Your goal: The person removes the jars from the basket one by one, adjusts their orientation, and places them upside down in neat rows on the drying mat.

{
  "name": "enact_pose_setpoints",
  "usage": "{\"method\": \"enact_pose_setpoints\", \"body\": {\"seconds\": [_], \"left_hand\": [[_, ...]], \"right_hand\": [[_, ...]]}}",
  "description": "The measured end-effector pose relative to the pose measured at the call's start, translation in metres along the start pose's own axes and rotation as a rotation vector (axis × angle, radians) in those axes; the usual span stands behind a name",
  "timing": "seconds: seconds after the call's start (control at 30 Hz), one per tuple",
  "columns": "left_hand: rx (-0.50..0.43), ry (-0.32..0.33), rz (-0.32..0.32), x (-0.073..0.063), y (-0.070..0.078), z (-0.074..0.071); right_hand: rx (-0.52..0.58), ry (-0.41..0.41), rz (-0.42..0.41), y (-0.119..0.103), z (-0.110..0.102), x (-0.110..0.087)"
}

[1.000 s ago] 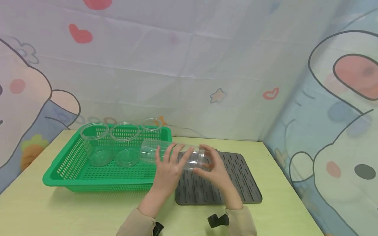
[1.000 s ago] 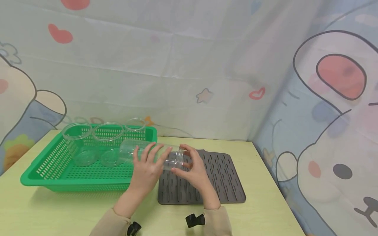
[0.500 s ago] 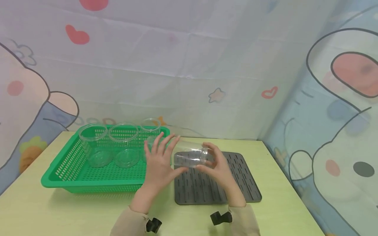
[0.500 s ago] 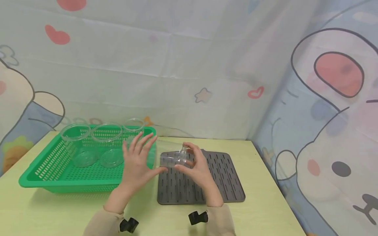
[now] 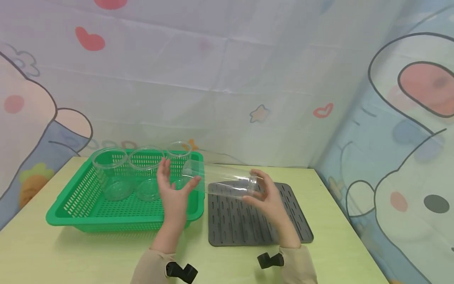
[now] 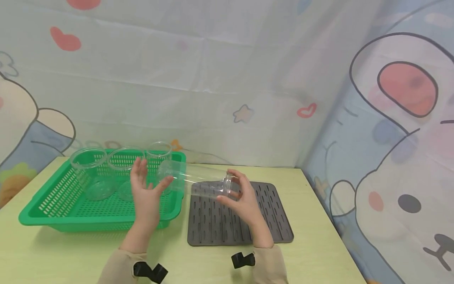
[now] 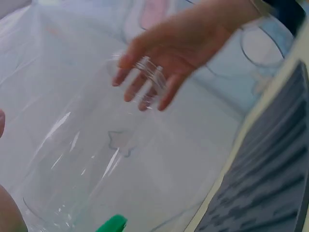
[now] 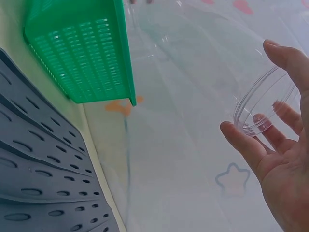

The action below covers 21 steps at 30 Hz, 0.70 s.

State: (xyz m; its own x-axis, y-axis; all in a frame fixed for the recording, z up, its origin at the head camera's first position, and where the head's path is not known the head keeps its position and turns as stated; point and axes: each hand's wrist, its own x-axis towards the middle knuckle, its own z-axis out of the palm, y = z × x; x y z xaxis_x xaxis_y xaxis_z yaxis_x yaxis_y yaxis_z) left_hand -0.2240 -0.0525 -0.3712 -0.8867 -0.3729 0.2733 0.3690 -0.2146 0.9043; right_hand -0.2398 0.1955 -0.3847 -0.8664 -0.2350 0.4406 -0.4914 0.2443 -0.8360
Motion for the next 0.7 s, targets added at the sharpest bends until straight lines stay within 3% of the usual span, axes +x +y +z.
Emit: {"method": "enact_pose_setpoints", "body": {"seconds": [0.13, 0.27, 0.47, 0.6, 0.7], "left_hand": [[-0.264, -0.001, -0.226, 0.004, 0.003, -0.006], [-0.489, -0.075, -0.331, 0.004, 0.003, -0.007], [-0.681, -0.209, -0.415, 0.002, -0.003, 0.001], [-0.692, -0.321, -0.411, -0.002, -0.009, 0.008], [-0.672, -0.366, -0.403, -0.006, -0.012, 0.013]], "right_hand": [[0.018, 0.006, -0.004, 0.000, -0.003, -0.001], [0.063, 0.012, -0.002, 0.000, -0.007, -0.003], [0.099, 0.028, -0.006, -0.001, -0.008, -0.003], [0.115, 0.037, -0.010, -0.002, -0.008, -0.003], [0.136, 0.026, -0.003, -0.004, -0.008, -0.004]]}}
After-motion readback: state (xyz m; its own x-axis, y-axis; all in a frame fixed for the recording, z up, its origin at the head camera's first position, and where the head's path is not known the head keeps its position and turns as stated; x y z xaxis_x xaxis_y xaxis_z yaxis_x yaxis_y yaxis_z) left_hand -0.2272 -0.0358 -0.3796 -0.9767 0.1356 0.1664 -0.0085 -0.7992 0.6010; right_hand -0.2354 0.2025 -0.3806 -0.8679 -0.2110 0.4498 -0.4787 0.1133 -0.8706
